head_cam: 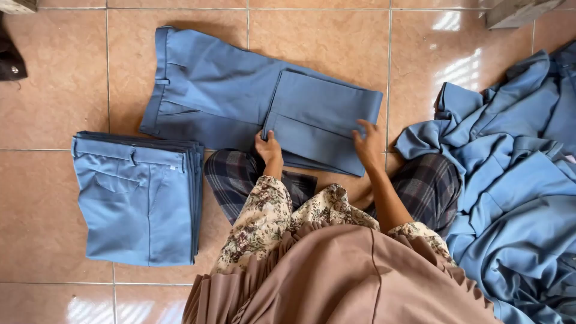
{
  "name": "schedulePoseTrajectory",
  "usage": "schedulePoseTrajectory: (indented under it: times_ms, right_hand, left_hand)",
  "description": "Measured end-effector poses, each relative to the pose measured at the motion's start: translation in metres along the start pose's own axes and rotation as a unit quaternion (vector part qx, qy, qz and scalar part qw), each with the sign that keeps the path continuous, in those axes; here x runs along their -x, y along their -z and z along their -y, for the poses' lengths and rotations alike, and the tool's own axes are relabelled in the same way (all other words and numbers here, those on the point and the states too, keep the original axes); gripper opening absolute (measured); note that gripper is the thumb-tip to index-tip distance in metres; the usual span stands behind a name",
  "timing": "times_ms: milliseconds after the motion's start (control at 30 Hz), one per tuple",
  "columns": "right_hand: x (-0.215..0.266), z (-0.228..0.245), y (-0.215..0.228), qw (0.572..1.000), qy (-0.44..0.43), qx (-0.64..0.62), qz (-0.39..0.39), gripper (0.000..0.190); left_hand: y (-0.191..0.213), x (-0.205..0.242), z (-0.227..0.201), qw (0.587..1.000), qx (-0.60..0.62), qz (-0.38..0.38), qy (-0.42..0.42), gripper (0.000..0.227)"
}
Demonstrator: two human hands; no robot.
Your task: A person sitting on a tiled floor is folding blue trousers from a large pile and placing them into organized stacks.
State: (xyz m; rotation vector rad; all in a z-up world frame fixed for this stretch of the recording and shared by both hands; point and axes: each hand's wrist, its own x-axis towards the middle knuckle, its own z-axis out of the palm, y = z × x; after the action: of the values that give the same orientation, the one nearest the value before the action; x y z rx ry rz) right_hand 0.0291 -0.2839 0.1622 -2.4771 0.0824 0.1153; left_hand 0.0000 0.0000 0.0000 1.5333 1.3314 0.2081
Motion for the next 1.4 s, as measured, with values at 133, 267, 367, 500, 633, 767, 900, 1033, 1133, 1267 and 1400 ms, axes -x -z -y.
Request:
schedulePoseTrajectory:
  times_ms: [133,267,367,500,633,767,900,1033,1133,1267,1400]
  right_hand:
    - [0.002,-0.079,-0.016,0.989,-0.136,-0.048,0.020,0.054]
    - [0.009,-0.110,-0.042,0.960,-0.229,-0.152,0.056,0.061]
    - [0.011,-0.117,-0.051,0.906,-0.285,-0.307,0.066,0.062]
    - [-0.009,-0.110,-0.032,0.788,-0.324,-0.520,0.068,0.049]
    - [-0.026,-0.039,0.056,0.773,-0.281,-0.568,0.036,0.043]
    - [-0.031,-0.002,0.129,0.815,-0.192,-0.545,-0.032,0.036]
    - [-0.026,0.029,0.179,0.839,-0.131,-0.522,-0.080,0.031]
    - [-0.023,0.085,0.195,0.871,-0.088,-0.475,-0.087,0.035]
    - [-0.031,0.105,0.162,0.895,-0.057,-0.433,-0.089,0.031]
    - [-0.030,0.129,0.080,0.925,-0.006,-0.371,0.079,0.045]
    - [-0.018,0.139,0.014,0.909,0.040,-0.326,0.259,0.052]
  left_hand:
    - [0.035,0.020,-0.034,0.996,-0.032,-0.013,-0.076,0.028]
    - [0.049,0.026,-0.039,0.988,-0.082,0.106,-0.077,0.069]
    - [0.059,0.052,-0.065,0.965,-0.187,0.144,-0.117,0.081]
    - [0.053,0.055,-0.069,0.912,-0.359,0.161,-0.113,0.083]
    - [0.048,0.079,-0.077,0.880,-0.400,0.173,-0.191,0.075]
    - [0.001,0.105,-0.046,0.831,-0.383,0.238,-0.325,0.059]
    - [-0.051,0.154,-0.028,0.750,-0.353,0.397,-0.395,0.068]
    - [-0.075,0.185,-0.018,0.723,-0.273,0.516,-0.369,0.079]
    - [-0.050,0.172,-0.051,0.774,-0.145,0.554,-0.270,0.054]
    - [-0.037,0.075,-0.050,0.892,0.138,0.424,0.069,0.058]
    - [0.018,0.012,-0.078,0.925,0.138,0.323,0.145,0.097]
